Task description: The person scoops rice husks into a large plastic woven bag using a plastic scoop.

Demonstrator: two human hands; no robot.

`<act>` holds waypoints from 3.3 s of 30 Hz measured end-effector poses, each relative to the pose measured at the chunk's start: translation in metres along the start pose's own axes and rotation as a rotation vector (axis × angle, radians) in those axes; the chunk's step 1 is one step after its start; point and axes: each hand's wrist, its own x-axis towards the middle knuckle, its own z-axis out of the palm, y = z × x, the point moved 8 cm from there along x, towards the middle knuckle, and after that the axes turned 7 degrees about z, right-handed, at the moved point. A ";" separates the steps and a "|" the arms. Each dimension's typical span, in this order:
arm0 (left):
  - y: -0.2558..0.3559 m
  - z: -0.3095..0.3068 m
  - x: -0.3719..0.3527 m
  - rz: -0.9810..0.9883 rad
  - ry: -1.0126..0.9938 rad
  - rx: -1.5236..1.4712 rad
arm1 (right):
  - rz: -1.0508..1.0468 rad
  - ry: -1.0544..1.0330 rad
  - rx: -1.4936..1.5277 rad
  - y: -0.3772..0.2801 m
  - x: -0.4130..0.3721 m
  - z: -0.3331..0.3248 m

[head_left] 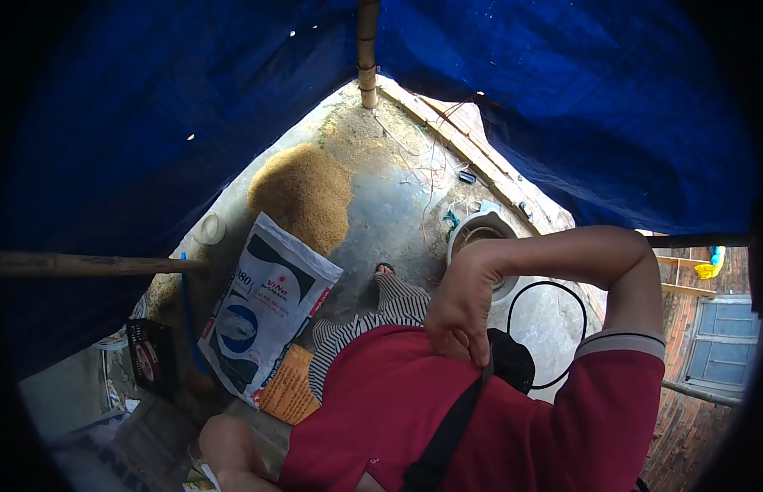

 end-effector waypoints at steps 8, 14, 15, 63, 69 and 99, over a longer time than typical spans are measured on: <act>0.001 -0.008 0.014 0.148 -0.070 0.285 | -0.042 -0.225 0.056 0.026 0.025 0.042; 0.007 -0.013 -0.008 -0.004 0.123 0.458 | -0.102 -0.122 0.258 0.035 0.025 0.073; -0.001 -0.014 -0.006 -0.031 -0.025 0.384 | -0.143 -0.099 0.333 0.034 0.025 0.073; -0.240 -0.034 -0.961 -1.849 -0.675 1.344 | 0.098 2.284 0.083 0.507 0.420 -0.545; -0.232 -0.025 -1.002 -1.924 -0.118 0.951 | 0.042 1.900 -0.053 0.505 0.453 -0.593; -0.230 -0.028 -0.935 -2.028 -0.174 0.705 | -0.244 1.789 0.148 0.482 0.451 -0.622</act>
